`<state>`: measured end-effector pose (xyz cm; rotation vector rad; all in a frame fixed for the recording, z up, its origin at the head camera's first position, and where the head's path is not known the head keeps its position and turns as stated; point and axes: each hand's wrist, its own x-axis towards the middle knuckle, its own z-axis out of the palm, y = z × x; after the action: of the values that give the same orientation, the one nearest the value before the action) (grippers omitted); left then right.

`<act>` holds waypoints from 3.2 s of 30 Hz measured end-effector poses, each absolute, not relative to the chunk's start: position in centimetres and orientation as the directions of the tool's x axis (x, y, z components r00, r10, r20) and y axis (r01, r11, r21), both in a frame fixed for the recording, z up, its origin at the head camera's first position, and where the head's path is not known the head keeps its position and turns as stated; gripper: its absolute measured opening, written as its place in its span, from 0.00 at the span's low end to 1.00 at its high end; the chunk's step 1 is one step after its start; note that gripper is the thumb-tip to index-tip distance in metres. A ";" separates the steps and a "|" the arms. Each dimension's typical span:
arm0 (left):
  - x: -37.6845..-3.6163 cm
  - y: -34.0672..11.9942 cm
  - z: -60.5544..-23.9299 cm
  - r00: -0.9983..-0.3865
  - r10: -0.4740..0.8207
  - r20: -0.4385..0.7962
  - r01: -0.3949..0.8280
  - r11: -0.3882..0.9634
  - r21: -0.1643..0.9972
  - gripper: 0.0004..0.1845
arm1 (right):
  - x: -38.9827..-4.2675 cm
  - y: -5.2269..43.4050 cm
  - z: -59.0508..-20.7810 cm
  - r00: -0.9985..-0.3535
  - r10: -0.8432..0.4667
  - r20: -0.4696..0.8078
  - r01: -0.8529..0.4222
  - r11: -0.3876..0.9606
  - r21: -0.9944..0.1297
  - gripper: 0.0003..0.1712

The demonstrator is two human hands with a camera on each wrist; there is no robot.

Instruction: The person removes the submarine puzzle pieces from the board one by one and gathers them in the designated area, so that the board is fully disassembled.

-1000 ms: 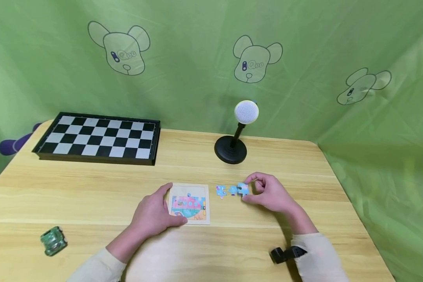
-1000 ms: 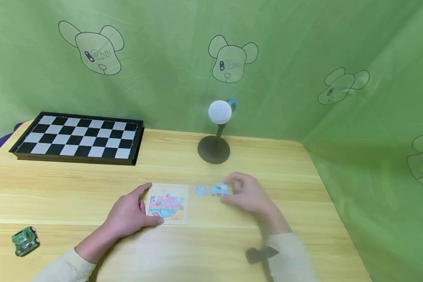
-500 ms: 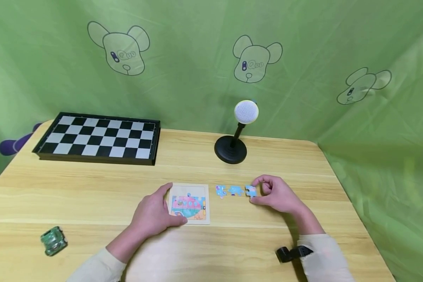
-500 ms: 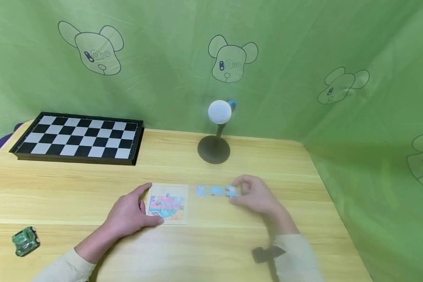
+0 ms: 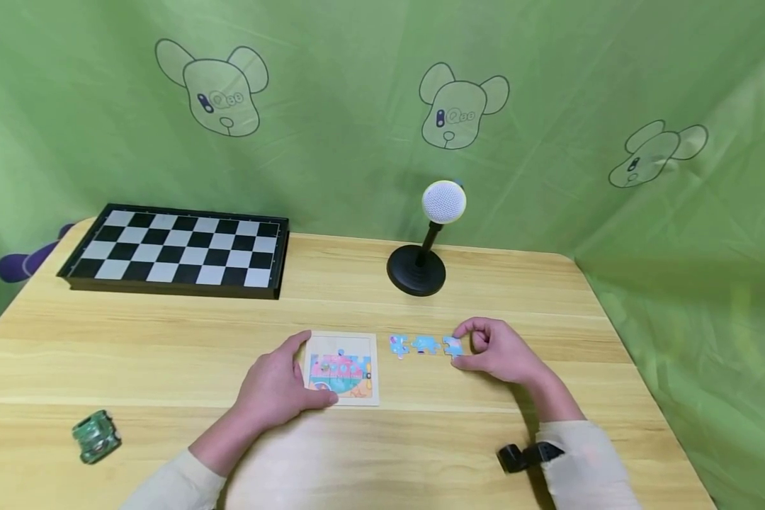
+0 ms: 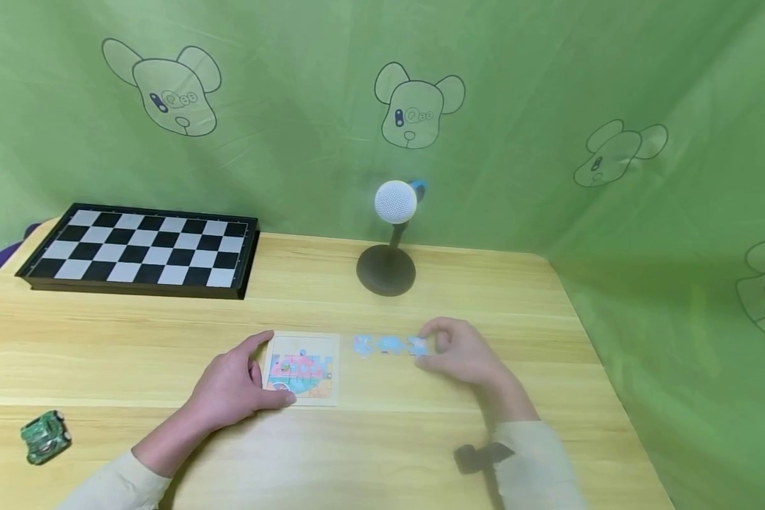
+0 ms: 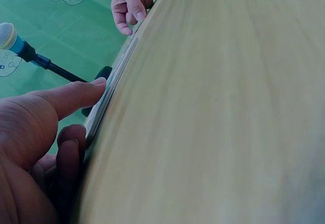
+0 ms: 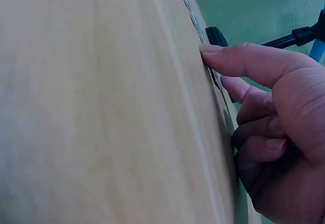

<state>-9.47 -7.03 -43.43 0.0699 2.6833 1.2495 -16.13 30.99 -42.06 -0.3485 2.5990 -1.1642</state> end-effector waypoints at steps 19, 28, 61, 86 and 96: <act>-9.7 -8.0 -43.5 -0.965 0.214 -0.149 -0.003 0.563 0.826 0.60 | -15.9 27.1 -42.4 -0.916 -0.400 -0.036 -0.202 0.536 -0.820 0.26; -9.8 -8.0 -43.6 -0.962 0.220 -0.162 -0.013 0.555 0.832 0.60 | -15.7 22.7 -41.9 -0.880 -0.475 -0.023 -0.248 0.499 -0.830 0.24; -9.9 -8.3 -43.9 -0.960 0.250 -0.129 0.035 0.561 0.827 0.58 | -15.7 12.1 -42.1 -0.764 -0.632 -0.130 -0.313 0.538 -0.782 0.22; -9.9 -8.2 -43.8 -0.962 0.250 -0.114 0.050 0.567 0.822 0.59 | -15.7 11.7 -42.1 -0.784 -0.590 -0.194 -0.227 0.563 -0.795 0.15; -9.9 -8.2 -43.7 -0.962 0.247 -0.115 0.048 0.569 0.821 0.58 | -15.5 11.9 -42.0 -0.781 -0.607 -0.147 -0.241 0.510 -0.826 0.14</act>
<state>-9.90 -8.15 -43.74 0.2466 2.5846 1.3433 -15.49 11.89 -41.99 -0.6985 2.3349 -1.1818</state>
